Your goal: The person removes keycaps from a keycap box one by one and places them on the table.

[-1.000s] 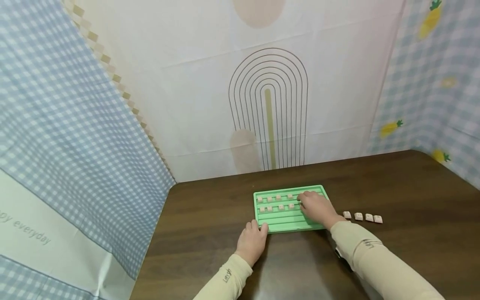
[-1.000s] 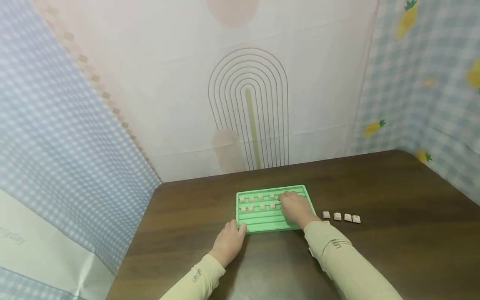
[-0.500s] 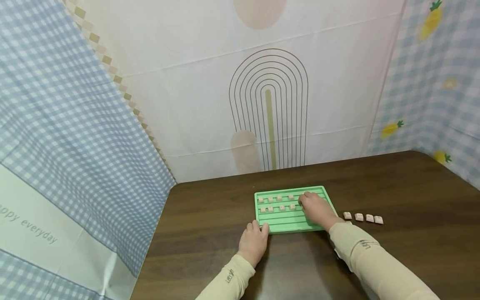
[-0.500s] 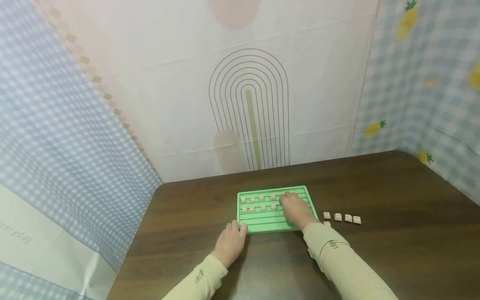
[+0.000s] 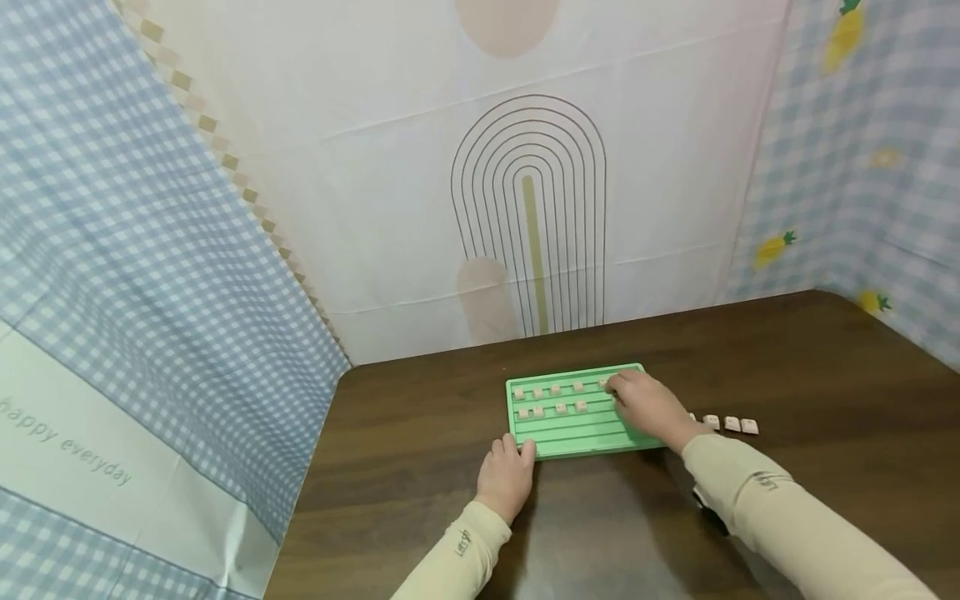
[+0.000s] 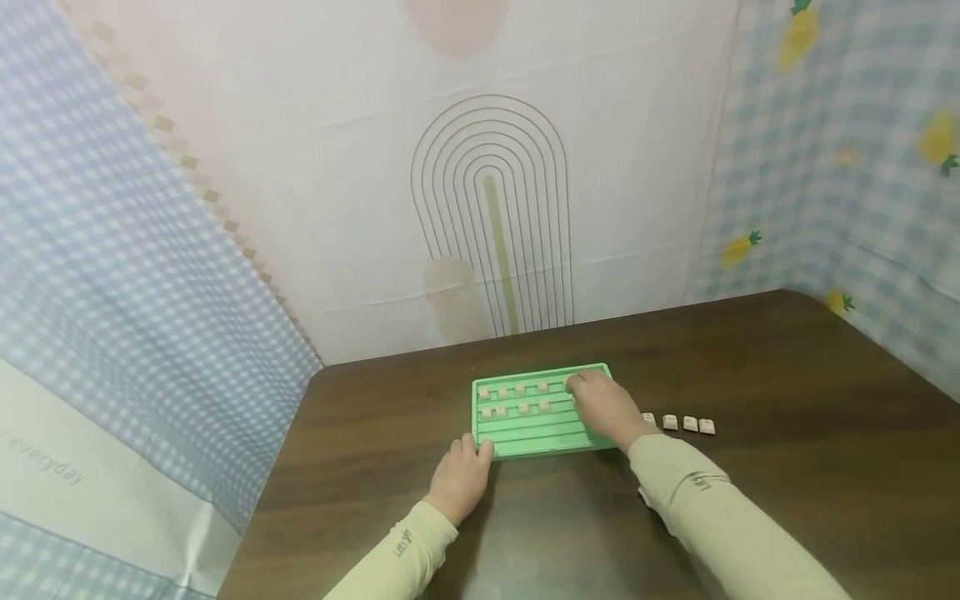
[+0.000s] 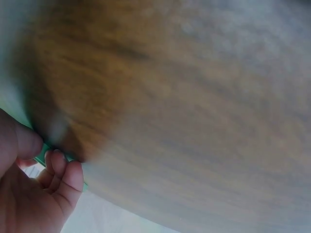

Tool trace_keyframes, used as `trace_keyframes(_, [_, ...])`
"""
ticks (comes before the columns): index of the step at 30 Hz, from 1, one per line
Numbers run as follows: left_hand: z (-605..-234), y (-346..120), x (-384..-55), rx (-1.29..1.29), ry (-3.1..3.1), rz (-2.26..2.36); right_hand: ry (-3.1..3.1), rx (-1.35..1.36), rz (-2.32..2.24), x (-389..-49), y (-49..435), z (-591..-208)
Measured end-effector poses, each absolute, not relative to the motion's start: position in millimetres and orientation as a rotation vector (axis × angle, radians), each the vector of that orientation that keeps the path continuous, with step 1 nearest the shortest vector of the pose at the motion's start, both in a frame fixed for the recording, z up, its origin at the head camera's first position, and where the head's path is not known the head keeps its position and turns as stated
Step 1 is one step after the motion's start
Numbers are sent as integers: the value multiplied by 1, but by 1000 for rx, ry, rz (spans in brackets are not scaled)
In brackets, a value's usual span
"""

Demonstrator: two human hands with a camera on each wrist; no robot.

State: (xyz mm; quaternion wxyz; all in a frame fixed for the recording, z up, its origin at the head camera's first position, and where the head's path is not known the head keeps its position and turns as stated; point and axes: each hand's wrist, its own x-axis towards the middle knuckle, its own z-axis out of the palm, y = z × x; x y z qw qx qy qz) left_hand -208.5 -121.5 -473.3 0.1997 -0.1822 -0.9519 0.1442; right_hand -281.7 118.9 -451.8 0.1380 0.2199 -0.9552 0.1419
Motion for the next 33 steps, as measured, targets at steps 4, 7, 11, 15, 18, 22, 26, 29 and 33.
trace_keyframes(4, [-473, -122, -210, -524, -2694, 382, -2758, 635, 350, -270, 149, -442])
trace_keyframes(7, [-471, -124, -213, -553, -2723, 363, -2753, 610, 324, -260, 174, -439])
trace_keyframes(11, [-470, -131, -217, -619, -2813, 256, -2813, 543, 349, -242, 198, -444])
trace_keyframes(15, [-470, -137, -220, -661, -2936, 133, -2854, 528, 362, -228, 211, -455])
trace_keyframes(18, [-473, -137, -223, -682, -2955, 106, -2856, 528, 359, -221, 216, -460])
trace_keyframes(22, [-476, -139, -224, -687, -2932, 112, -2846, 540, 335, -221, 215, -468])
trace_keyframes(26, [-477, -140, -224, -689, -2927, 130, -2828, 544, 294, -222, 214, -473])
trace_keyframes(29, [-476, -140, -224, -695, -2936, 129, -2827, 536, 279, -222, 213, -475])
trace_keyframes(33, [-476, -140, -225, -702, -2939, 103, -2842, 514, 274, -221, 212, -474])
